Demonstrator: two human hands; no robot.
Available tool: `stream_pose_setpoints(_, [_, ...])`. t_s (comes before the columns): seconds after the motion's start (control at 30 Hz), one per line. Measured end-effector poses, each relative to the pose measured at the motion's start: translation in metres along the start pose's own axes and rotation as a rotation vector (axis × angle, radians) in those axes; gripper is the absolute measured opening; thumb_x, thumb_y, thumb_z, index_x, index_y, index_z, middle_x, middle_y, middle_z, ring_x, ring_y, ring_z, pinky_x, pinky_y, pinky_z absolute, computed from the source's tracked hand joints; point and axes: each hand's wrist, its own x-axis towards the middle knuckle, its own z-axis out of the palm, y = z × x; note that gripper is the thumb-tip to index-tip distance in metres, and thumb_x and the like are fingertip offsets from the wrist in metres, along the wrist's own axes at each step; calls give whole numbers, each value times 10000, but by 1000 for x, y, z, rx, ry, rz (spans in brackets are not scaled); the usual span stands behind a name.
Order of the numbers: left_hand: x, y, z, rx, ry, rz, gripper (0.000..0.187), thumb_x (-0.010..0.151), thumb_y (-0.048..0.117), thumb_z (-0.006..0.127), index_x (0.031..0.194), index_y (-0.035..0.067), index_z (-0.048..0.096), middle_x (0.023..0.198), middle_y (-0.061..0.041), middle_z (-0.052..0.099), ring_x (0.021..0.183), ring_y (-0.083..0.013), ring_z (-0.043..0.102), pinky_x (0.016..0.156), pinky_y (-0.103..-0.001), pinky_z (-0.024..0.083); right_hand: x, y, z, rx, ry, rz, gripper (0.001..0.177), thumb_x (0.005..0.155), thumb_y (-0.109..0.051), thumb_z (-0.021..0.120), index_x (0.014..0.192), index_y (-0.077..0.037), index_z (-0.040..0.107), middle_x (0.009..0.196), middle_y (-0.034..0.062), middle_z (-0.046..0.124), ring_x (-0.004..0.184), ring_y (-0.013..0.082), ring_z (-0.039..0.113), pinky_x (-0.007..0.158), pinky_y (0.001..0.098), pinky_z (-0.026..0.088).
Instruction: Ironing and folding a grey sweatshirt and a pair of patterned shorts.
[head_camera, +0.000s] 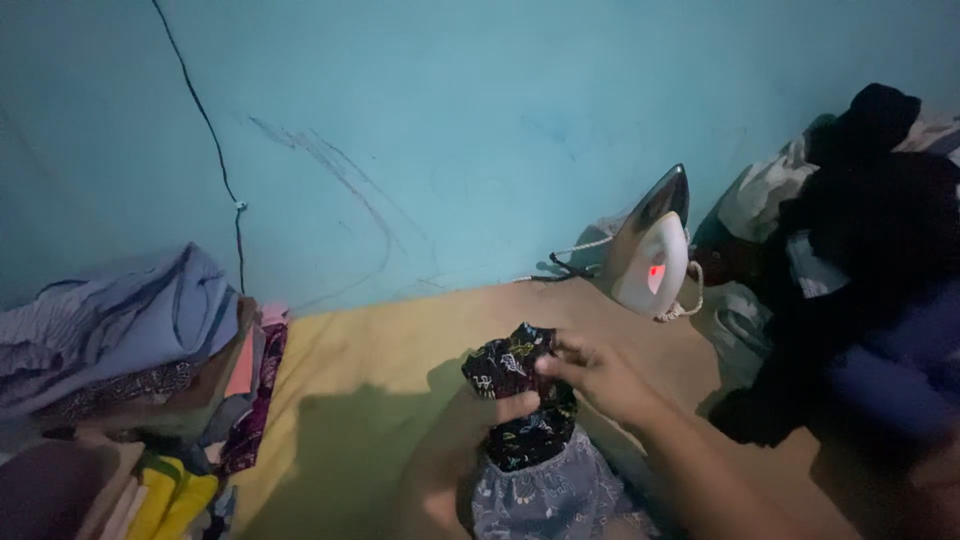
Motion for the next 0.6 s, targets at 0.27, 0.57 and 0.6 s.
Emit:
stream_pose_setpoints(0.27, [104, -28, -122, 1515, 383, 125, 136, 837, 146, 776, 869, 60, 677, 826, -145, 716, 734, -251, 717, 666, -397, 536, -23, -68, -52, 599, 597, -15, 264, 958, -297, 640, 1194, -178, 623, 1091, 5, 633, 1051, 225, 590, 960, 458, 452])
stream_pose_setpoints(0.57, [158, -52, -208, -286, -357, 101, 238, 953, 370, 574, 1098, 206, 667, 1000, -159, 719, 1000, -337, 715, 803, -616, 646, -12, 7, -133, 854, 606, -234, 349, 988, -339, 665, 1280, -155, 610, 1274, 62, 635, 1204, 293, 591, 1059, 525, 466])
stream_pose_setpoints(0.6, [145, -44, -188, -286, -356, 102, 238, 953, 370, 574, 1098, 206, 667, 1000, -159, 719, 1000, -337, 715, 803, -616, 646, -12, 3, -128, 854, 604, -234, 349, 988, -339, 665, 1280, -155, 610, 1274, 62, 635, 1204, 293, 591, 1059, 525, 466])
